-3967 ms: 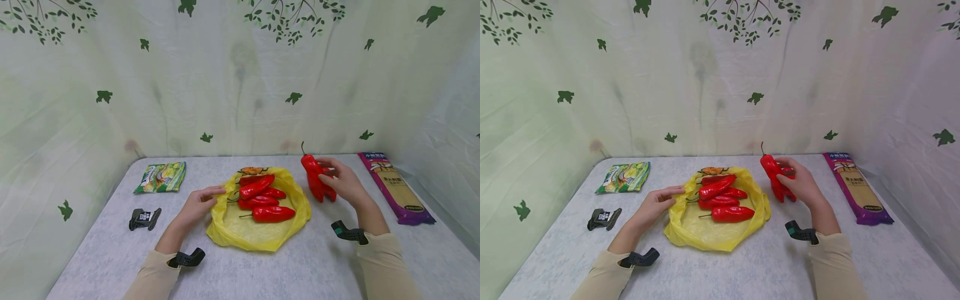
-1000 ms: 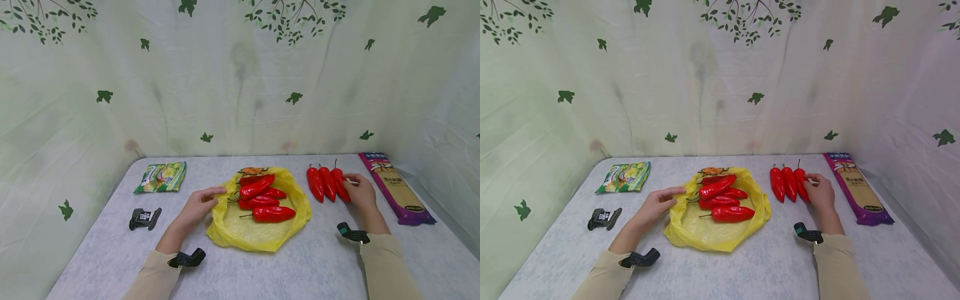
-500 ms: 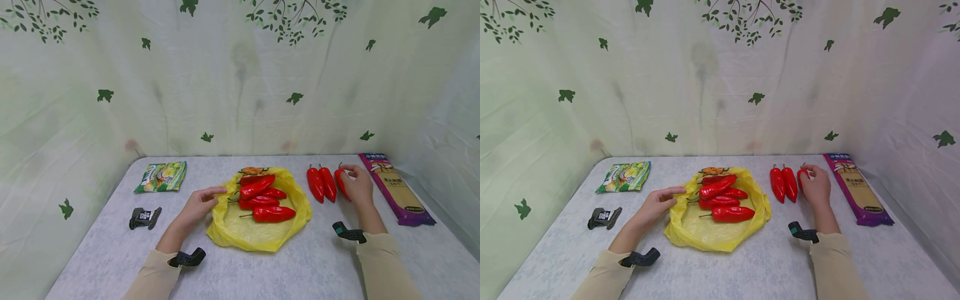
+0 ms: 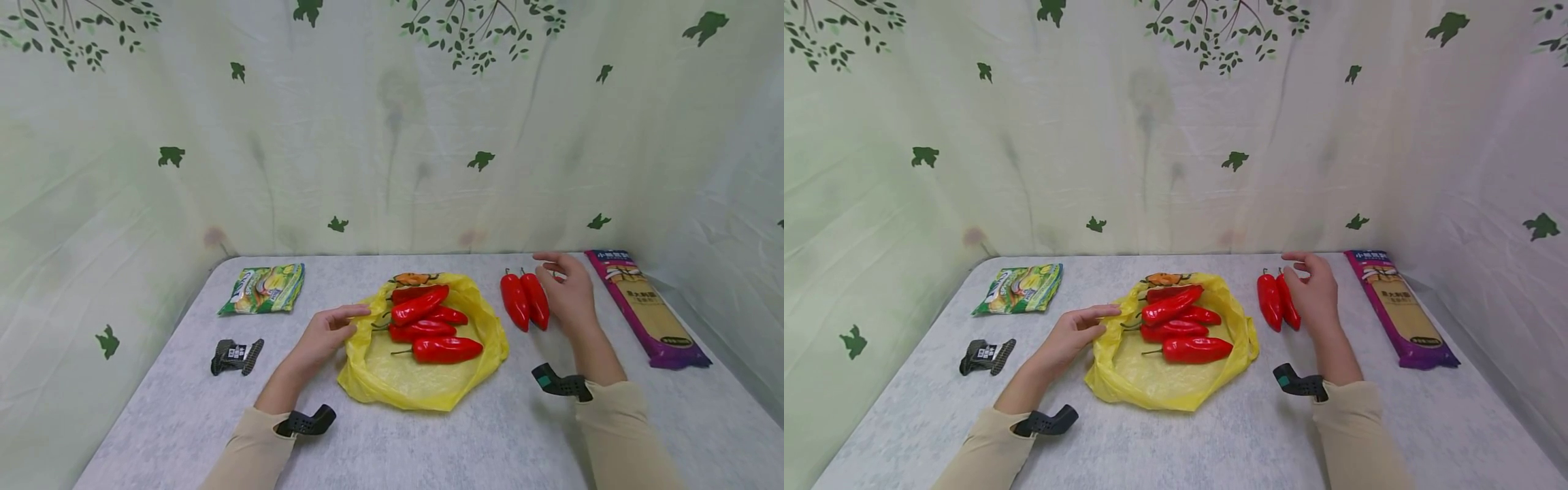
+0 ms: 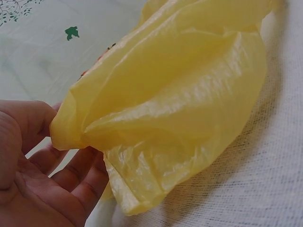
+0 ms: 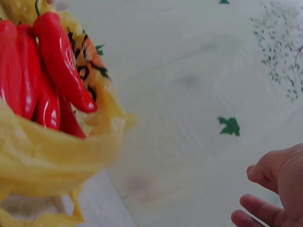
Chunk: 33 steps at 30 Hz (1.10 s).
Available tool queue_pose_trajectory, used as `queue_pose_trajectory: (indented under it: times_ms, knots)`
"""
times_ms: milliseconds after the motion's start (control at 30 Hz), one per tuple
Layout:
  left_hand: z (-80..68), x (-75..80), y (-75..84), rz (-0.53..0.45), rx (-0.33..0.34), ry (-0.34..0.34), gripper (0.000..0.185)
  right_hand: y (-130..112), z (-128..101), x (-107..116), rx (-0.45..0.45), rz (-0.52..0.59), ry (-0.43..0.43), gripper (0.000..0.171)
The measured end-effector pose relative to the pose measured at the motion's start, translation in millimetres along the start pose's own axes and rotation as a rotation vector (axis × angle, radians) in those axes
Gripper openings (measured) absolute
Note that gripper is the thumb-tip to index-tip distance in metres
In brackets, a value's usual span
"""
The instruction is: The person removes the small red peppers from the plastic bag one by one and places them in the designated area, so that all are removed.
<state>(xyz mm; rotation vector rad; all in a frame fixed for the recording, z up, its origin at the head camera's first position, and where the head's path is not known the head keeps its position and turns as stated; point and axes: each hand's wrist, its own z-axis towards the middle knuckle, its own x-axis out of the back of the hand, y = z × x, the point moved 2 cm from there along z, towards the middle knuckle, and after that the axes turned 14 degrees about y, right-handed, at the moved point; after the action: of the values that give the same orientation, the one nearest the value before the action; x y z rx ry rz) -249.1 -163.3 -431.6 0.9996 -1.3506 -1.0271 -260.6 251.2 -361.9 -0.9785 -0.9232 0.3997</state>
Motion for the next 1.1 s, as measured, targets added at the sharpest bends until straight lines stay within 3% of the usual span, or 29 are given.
queue_pose_trajectory:
  times_ms: [167,333,700,1100]
  knots:
    - [-0.5,-0.2,-1.6,0.002,0.009,0.007,0.037,-18.4,-12.7,-1.1,0.085,0.045,-0.047,0.040]
    - [-0.9,0.1,-2.2,0.000,0.002,0.007,0.037,-28.9,-21.7,-6.3,0.137,0.026,-0.158,0.040]
    - [2.6,0.0,-3.7,-0.004,0.003,0.001,0.037,-35.1,-33.4,-19.3,0.271,0.039,-0.344,0.036]
    - [1.8,-1.1,-2.0,-0.009,0.002,0.004,0.036,-41.2,-54.3,-35.4,0.411,0.032,-0.448,0.034]
